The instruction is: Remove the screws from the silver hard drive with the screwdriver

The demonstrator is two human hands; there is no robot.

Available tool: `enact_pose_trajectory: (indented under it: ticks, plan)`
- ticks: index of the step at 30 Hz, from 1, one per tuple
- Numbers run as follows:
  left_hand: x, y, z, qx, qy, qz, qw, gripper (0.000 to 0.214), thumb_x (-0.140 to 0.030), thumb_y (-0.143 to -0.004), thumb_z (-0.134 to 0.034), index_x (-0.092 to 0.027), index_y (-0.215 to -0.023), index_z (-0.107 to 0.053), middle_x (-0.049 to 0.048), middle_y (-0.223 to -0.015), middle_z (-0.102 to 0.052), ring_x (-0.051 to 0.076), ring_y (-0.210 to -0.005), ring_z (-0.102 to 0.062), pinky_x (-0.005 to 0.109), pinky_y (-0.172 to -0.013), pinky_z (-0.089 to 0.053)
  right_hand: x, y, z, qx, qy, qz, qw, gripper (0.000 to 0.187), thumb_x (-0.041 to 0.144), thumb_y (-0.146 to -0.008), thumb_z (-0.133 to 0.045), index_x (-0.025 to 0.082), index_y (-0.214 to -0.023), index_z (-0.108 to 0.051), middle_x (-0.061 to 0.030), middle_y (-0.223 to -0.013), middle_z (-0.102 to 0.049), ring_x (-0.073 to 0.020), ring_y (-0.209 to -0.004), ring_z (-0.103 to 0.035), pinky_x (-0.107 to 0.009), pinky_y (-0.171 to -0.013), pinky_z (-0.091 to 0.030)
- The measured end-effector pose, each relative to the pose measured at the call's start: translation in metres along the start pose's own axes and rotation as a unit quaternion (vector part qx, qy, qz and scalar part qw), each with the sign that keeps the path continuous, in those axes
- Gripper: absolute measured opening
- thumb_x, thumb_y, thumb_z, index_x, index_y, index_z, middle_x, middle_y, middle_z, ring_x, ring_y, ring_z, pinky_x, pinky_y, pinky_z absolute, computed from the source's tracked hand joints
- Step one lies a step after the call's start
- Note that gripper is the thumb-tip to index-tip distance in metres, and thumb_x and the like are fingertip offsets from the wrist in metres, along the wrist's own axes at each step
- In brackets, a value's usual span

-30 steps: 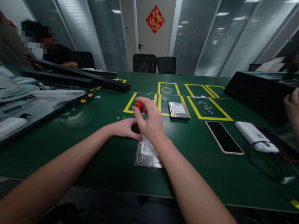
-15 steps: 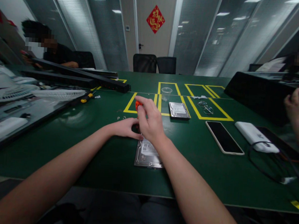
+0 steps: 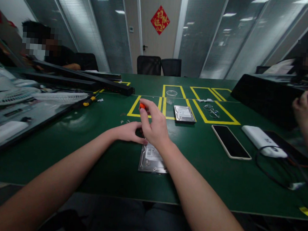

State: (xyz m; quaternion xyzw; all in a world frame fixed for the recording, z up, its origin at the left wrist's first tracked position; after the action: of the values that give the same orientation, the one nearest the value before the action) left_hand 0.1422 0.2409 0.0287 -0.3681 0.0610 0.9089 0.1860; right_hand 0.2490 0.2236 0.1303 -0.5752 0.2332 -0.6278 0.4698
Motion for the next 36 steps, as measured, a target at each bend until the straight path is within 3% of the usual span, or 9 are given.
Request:
enact_pose_trajectory:
  ticks: [10,18,36]
  plan:
    - [0.0026,0.0004,-0.0021,0.014,-0.016,0.014,1.000,0.061,-0.061,-0.072,-0.085,-0.018,-0.113,-0.071,0.0099,-0.113,-0.075,0.030,-0.101,-0.069,0.039,-0.086,-0.052,0.0049,-0.0025,0.0034,-0.018,0.046,0.019,0.999,0.030,0.024,-0.102,-0.059,0.026,-0.132,-0.061,-0.0058,-0.117,-0.071,-0.0191,-0.096,-0.069,-0.039,-0.087,-0.060]
    - [0.0037,-0.0008,-0.0034,0.019,-0.025,0.011,0.999,0.061,-0.063,-0.073,-0.083,-0.018,-0.111,-0.071,0.0098,-0.109,-0.075,0.030,-0.099,-0.069,0.038,-0.082,-0.051,0.0049,-0.0016,0.0044,-0.010,0.035,-0.005,0.999,0.029,0.025,-0.108,-0.045,0.025,-0.132,-0.061,-0.0082,-0.126,-0.071,-0.0209,-0.109,-0.068,-0.042,-0.097,-0.057]
    - [0.0010,0.0000,-0.0032,0.015,-0.001,-0.001,1.000,0.057,-0.058,-0.073,-0.085,-0.018,-0.112,-0.072,0.0099,-0.112,-0.075,0.031,-0.103,-0.069,0.041,-0.088,-0.051,0.0066,-0.0015,0.0030,-0.021,0.058,0.042,0.997,0.027,0.025,-0.104,-0.057,0.027,-0.131,-0.061,-0.0059,-0.113,-0.068,-0.0199,-0.098,-0.064,-0.038,-0.081,-0.056]
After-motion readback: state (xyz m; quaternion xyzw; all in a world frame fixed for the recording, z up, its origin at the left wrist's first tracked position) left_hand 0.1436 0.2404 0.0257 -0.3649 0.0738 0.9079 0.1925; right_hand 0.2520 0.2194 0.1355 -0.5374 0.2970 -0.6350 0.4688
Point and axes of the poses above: each hand's wrist, its own y-axis away from the middle knuckle, its own z-axis out of the back of the hand, x = y × z, the point moved 10 cm from there along -y, towards the middle knuckle
